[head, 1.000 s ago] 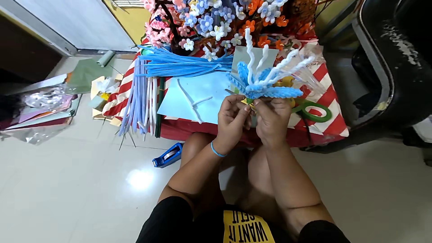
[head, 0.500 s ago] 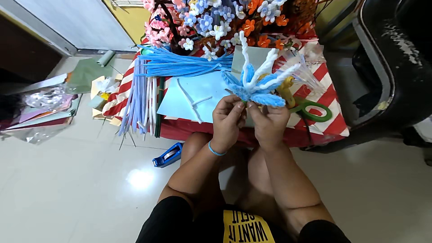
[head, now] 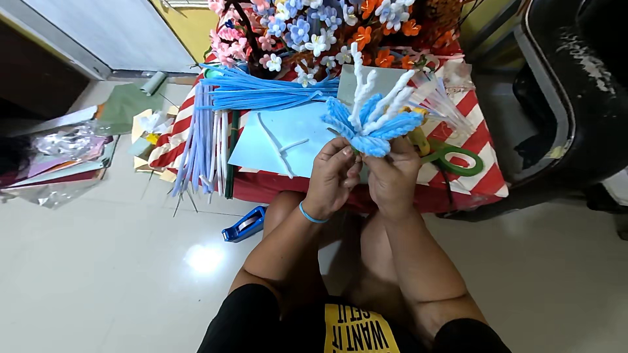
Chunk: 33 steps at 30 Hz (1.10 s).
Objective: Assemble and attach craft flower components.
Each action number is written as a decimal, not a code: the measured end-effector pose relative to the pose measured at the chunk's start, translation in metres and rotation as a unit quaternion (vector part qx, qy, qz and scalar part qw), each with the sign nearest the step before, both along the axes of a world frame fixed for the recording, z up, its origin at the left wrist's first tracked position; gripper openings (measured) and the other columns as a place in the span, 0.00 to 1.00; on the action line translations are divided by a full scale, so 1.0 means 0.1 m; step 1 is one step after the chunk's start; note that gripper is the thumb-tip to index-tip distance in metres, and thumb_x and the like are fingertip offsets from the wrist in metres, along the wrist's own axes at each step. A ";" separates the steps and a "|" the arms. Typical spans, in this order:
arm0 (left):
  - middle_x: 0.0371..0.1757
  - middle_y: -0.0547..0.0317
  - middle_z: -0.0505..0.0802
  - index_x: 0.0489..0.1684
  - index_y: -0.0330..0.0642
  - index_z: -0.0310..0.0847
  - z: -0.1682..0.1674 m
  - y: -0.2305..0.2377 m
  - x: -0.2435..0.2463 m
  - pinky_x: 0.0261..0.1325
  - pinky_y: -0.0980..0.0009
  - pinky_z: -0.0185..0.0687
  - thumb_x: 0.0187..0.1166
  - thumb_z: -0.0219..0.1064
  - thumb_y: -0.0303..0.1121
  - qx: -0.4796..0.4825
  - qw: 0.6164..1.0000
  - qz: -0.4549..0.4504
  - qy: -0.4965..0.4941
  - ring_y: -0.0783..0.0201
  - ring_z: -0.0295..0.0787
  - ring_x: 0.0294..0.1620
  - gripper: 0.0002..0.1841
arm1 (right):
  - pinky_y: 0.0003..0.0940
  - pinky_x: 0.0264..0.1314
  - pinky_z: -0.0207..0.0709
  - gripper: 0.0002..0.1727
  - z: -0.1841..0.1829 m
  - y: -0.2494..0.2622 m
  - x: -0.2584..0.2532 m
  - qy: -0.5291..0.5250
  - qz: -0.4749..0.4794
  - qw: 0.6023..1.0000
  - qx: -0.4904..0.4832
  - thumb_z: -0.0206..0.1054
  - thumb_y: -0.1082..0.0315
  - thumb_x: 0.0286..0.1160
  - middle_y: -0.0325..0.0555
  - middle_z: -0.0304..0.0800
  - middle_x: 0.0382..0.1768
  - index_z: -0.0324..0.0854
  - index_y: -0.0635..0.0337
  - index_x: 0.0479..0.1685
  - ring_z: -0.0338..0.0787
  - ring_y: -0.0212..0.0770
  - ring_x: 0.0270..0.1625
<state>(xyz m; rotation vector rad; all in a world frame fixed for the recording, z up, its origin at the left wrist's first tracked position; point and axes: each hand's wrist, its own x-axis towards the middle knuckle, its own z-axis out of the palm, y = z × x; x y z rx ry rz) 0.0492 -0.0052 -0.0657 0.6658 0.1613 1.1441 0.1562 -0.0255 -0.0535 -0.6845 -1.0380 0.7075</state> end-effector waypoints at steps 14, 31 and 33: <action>0.28 0.62 0.87 0.40 0.49 0.83 0.02 0.01 -0.02 0.18 0.86 0.70 0.88 0.56 0.31 -0.022 1.000 -0.018 0.010 0.79 0.74 0.15 0.10 | 0.24 0.39 0.87 0.12 0.03 0.02 0.05 0.041 0.060 0.997 -0.035 0.71 0.82 0.67 0.35 0.90 0.36 0.87 0.52 0.41 0.88 0.28 0.34; 0.27 0.63 0.85 0.40 0.48 0.80 0.01 0.05 -0.03 0.17 0.86 0.70 0.89 0.54 0.33 -0.015 0.998 -0.043 0.033 0.78 0.74 0.15 0.10 | 0.24 0.35 0.87 0.12 0.05 0.03 0.09 0.093 0.122 0.984 -0.090 0.64 0.82 0.69 0.37 0.91 0.31 0.88 0.55 0.37 0.89 0.27 0.29; 0.27 0.62 0.85 0.40 0.48 0.80 0.00 0.06 -0.02 0.17 0.86 0.70 0.89 0.53 0.33 -0.016 0.998 -0.044 0.033 0.78 0.74 0.15 0.10 | 0.23 0.35 0.86 0.12 0.05 0.03 0.09 0.094 0.115 0.985 -0.091 0.63 0.83 0.69 0.36 0.91 0.31 0.88 0.55 0.37 0.88 0.27 0.29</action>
